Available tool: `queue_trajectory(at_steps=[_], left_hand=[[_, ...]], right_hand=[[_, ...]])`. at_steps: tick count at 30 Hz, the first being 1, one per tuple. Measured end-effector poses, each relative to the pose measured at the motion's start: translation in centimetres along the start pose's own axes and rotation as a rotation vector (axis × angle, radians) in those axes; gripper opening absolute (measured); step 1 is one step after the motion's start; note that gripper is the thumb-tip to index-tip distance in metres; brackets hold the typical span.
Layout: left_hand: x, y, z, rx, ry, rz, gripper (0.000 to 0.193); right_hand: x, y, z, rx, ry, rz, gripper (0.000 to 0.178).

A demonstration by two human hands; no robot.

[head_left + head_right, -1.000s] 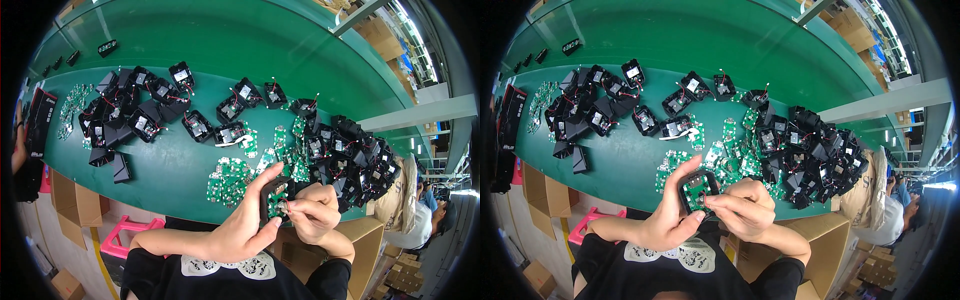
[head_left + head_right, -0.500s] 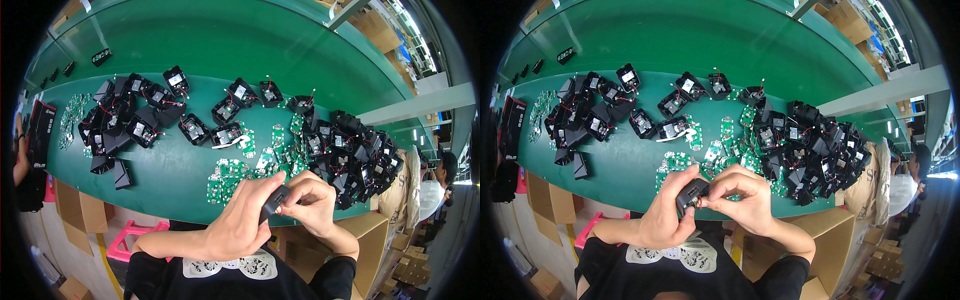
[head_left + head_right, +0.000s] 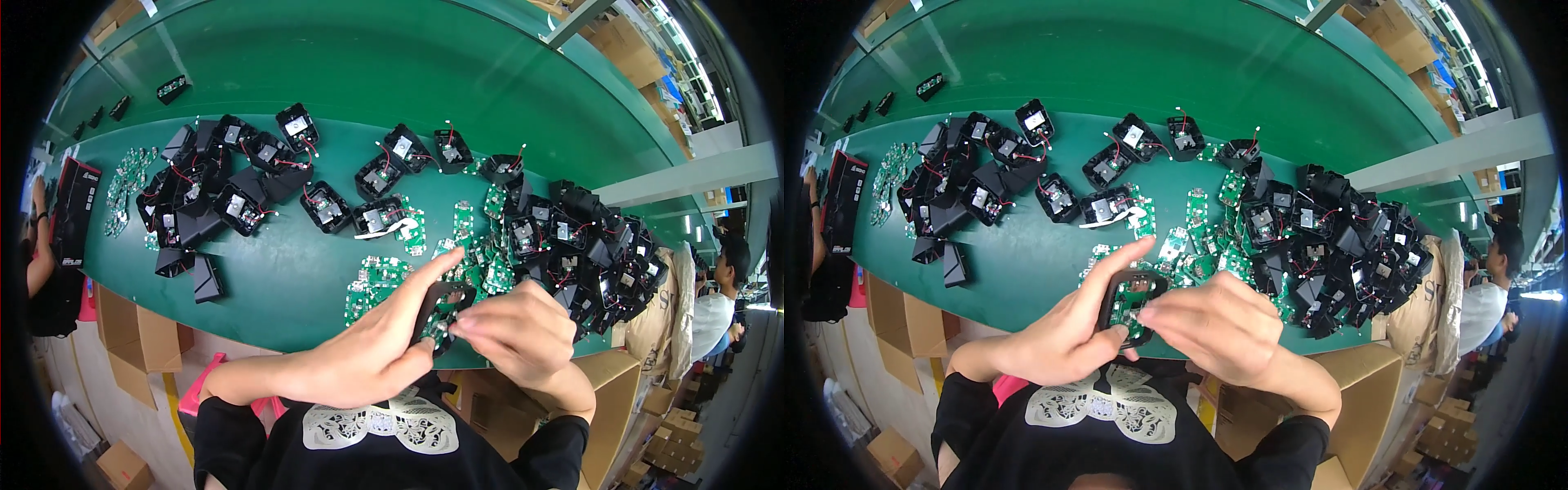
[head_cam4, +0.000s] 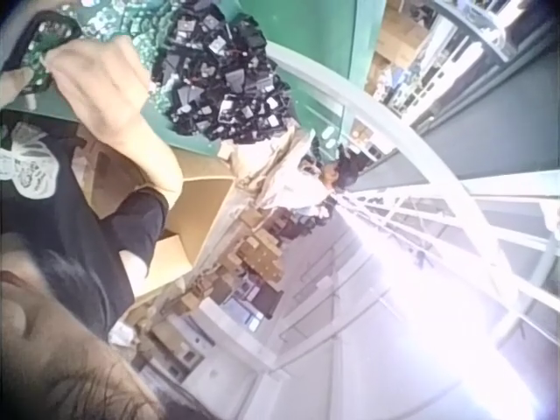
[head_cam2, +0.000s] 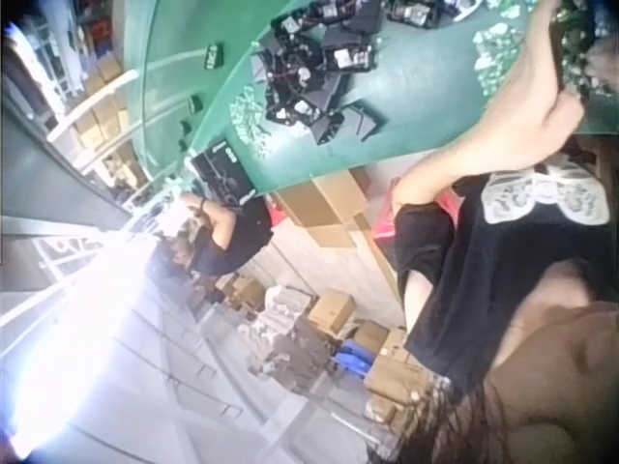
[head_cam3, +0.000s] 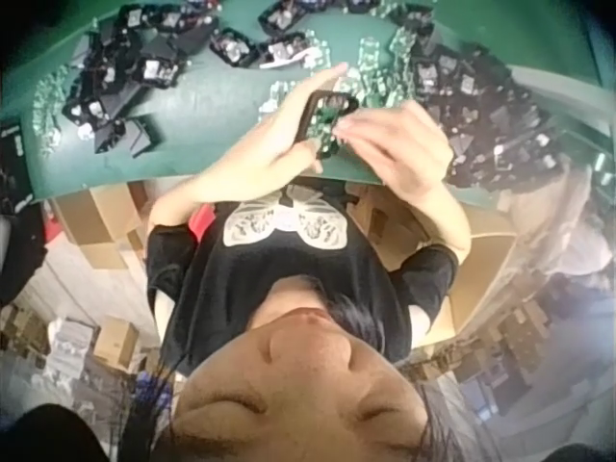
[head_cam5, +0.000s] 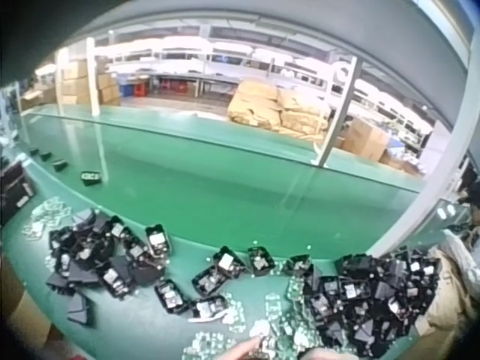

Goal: The person assembles circuit boards into plastic housings by hand, taking them from a cardboard box and fitting them together.

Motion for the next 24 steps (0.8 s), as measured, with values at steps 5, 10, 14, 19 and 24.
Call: queue_trajectory(at_steps=[5, 10, 14, 19, 24], left_hand=[[-1.0, 1.3, -0.2, 0.189, 0.302, 0.324, 0.072], [-1.1, 1.7, -0.2, 0.225, 0.292, 0.323, 0.071], [-1.4, 2.0, -0.3, 0.273, 0.374, 0.326, 0.070], [-2.1, 2.9, -0.5, 0.367, 0.463, 0.375, 0.070], [-3.0, 2.9, -0.5, 0.488, 0.651, 0.595, 0.074]], right_hand=[[-1.0, 1.7, -0.2, 0.189, 0.293, 0.014, 0.022], [-2.1, 2.0, -0.6, 0.137, 0.123, -0.290, 0.027], [-2.5, 1.9, -0.6, 0.103, 0.072, -0.378, 0.023], [-2.6, 1.1, 0.0, 0.102, 0.214, -0.287, 0.021], [-3.0, 1.1, 0.7, 0.180, 0.606, 0.196, 0.021]])
Point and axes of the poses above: each hand's wrist, its own z-axis towards the middle knuckle, its own y-axis out of the palm, x = y × z, the point moved 1 cm from there along z, towards the middle knuckle, and after that the axes turned 6 degrees about x, right-handed, at the moved point
